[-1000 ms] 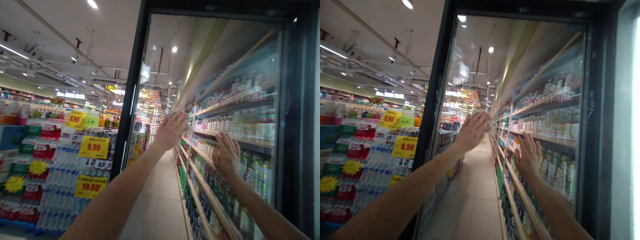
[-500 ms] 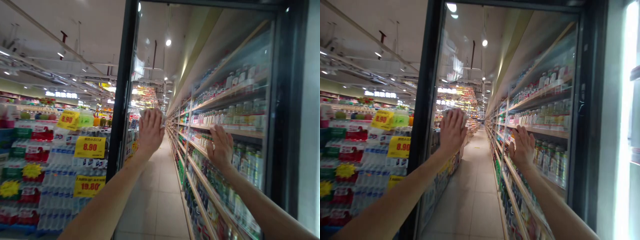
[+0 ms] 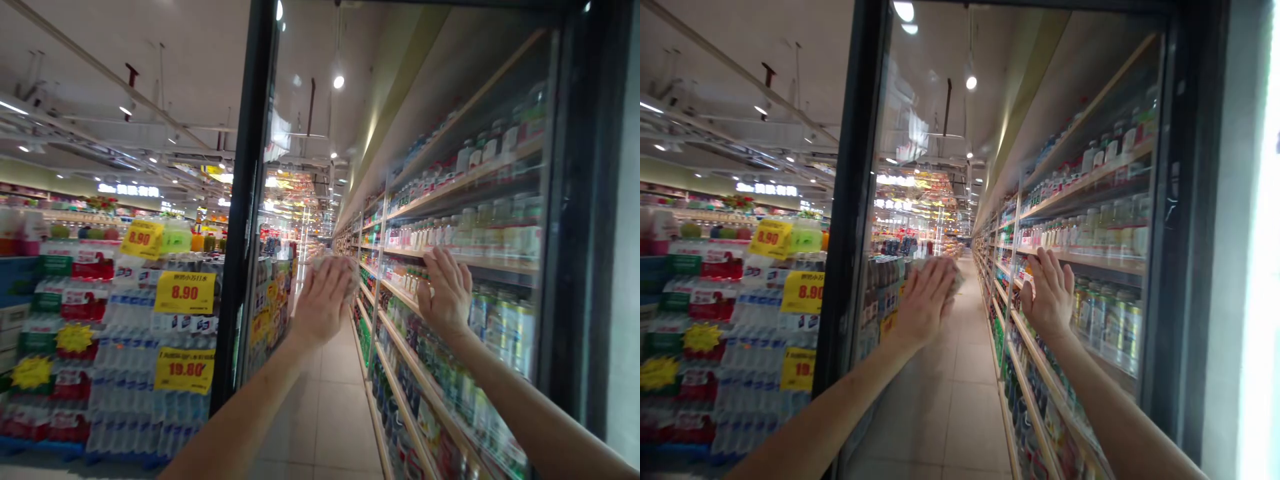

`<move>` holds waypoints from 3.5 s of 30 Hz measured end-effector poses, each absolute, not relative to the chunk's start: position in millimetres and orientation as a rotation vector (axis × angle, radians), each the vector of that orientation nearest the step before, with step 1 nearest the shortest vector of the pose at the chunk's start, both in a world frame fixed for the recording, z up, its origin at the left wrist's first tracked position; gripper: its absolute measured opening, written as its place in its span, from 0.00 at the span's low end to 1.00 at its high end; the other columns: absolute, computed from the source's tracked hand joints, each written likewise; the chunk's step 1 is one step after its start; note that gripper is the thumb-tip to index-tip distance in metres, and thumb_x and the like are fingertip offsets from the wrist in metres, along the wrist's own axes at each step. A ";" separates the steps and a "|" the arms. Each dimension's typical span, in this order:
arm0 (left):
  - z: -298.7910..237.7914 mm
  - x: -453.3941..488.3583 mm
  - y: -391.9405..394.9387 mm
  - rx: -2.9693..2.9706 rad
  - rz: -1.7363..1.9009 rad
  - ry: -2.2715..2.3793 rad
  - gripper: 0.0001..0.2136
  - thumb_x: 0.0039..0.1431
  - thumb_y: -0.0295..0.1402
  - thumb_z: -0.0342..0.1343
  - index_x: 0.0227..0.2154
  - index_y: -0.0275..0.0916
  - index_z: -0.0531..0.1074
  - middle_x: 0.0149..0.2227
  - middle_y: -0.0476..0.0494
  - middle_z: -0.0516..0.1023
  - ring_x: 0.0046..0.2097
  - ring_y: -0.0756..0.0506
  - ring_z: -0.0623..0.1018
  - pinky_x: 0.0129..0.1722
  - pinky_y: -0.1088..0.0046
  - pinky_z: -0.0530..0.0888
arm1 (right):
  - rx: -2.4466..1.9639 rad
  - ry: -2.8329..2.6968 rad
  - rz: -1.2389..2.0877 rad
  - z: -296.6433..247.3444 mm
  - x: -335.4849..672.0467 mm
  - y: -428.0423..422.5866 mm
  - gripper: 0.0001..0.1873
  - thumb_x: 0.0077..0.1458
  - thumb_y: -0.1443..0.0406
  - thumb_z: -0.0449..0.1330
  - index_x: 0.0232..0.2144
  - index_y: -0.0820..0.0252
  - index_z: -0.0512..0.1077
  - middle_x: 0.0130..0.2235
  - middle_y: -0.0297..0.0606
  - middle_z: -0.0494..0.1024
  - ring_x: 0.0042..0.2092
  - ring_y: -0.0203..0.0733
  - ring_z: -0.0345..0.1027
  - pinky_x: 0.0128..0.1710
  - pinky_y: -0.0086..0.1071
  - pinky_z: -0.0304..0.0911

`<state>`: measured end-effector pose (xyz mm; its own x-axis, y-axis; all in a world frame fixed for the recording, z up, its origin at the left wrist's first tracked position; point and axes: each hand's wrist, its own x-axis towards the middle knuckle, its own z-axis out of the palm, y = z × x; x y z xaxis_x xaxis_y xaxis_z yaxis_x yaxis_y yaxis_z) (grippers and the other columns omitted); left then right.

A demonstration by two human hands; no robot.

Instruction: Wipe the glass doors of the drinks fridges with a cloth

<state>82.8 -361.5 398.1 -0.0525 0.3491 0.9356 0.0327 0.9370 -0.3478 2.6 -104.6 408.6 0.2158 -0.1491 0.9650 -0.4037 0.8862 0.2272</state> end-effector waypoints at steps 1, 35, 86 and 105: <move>393.3 82.8 -358.7 -0.367 0.312 -1.637 0.25 0.60 0.37 0.44 0.60 0.38 0.54 0.62 0.43 0.58 0.65 0.42 0.51 0.63 0.58 0.49 | 0.490 -1.351 0.185 408.7 3.0 -104.8 0.27 0.55 0.63 0.50 0.57 0.60 0.59 0.58 0.47 0.64 0.61 0.47 0.55 0.59 0.43 0.47; 369.7 86.1 -352.7 -0.477 0.385 -1.682 0.24 0.60 0.34 0.44 0.60 0.39 0.54 0.62 0.43 0.57 0.65 0.43 0.49 0.63 0.60 0.51 | 0.528 -1.381 0.224 408.8 3.6 -104.0 0.28 0.54 0.63 0.50 0.58 0.60 0.58 0.59 0.48 0.62 0.61 0.50 0.54 0.59 0.48 0.47; 381.1 91.5 -371.0 -0.117 0.117 -1.575 0.25 0.60 0.34 0.42 0.60 0.32 0.53 0.62 0.36 0.57 0.65 0.41 0.51 0.62 0.57 0.51 | 0.534 -1.352 0.229 408.9 8.4 -103.5 0.25 0.54 0.64 0.49 0.55 0.63 0.62 0.58 0.49 0.65 0.60 0.49 0.56 0.58 0.46 0.50; 379.8 94.3 -349.4 -0.655 0.278 -1.666 0.22 0.60 0.31 0.44 0.57 0.33 0.56 0.61 0.37 0.60 0.65 0.44 0.49 0.62 0.62 0.55 | 0.535 -1.330 0.255 409.7 7.0 -102.7 0.23 0.54 0.64 0.50 0.52 0.62 0.65 0.57 0.49 0.67 0.60 0.48 0.57 0.58 0.45 0.51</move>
<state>94.3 -349.4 379.8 -0.0767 0.5609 0.8243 0.2632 0.8088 -0.5259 7.0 -102.7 409.7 0.2335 -0.1230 0.9645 -0.4715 0.8532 0.2230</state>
